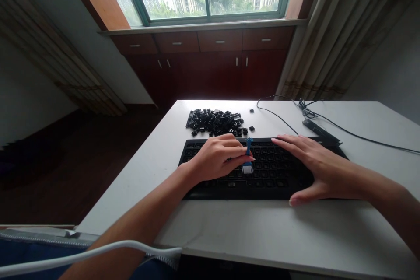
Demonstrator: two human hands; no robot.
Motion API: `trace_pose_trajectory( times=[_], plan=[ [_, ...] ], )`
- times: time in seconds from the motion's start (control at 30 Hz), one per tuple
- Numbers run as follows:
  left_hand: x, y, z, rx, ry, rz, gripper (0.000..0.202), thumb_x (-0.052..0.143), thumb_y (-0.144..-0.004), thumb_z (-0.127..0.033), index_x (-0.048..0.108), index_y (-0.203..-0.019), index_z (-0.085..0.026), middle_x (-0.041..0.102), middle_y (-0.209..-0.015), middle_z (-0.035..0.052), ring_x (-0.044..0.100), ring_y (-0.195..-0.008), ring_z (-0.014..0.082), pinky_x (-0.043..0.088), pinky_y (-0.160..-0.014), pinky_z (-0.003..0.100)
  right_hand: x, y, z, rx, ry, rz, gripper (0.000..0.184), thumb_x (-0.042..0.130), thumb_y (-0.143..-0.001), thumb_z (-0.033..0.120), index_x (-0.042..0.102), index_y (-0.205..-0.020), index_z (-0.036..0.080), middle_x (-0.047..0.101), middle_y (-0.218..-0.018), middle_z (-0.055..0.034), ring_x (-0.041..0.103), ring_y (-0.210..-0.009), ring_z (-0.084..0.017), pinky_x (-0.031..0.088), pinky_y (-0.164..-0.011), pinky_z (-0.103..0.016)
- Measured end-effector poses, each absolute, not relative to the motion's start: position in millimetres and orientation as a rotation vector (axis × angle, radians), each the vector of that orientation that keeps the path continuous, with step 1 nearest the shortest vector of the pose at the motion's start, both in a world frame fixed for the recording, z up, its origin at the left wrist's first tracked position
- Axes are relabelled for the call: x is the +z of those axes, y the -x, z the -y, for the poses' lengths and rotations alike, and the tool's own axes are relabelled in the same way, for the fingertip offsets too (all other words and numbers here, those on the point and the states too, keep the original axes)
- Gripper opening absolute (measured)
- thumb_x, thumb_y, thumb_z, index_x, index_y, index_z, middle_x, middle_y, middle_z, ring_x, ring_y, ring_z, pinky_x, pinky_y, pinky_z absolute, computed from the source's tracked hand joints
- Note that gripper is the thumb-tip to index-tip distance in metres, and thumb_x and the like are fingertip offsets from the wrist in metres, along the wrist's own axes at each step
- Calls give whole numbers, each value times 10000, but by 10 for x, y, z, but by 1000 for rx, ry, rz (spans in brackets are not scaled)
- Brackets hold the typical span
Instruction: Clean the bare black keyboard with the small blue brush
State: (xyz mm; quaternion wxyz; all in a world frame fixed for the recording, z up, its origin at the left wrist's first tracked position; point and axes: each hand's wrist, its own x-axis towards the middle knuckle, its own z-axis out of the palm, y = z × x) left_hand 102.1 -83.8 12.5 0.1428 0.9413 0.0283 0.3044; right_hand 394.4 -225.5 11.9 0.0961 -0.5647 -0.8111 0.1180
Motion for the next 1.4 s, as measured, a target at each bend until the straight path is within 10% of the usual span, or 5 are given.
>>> trace_pose_trajectory(
  times=[1.4],
  plan=[
    [61, -927, 741, 1188, -3026, -250, 147, 681, -958, -240, 751, -1087, -240, 769, -914, -23, 615, -838, 129, 534, -700, 237, 119, -3942, 2254, 328, 1714, 2420, 1260, 771, -633, 799, 154, -1654, 392, 283, -1694, -94, 317, -1510, -456, 356, -1181, -661]
  ],
)
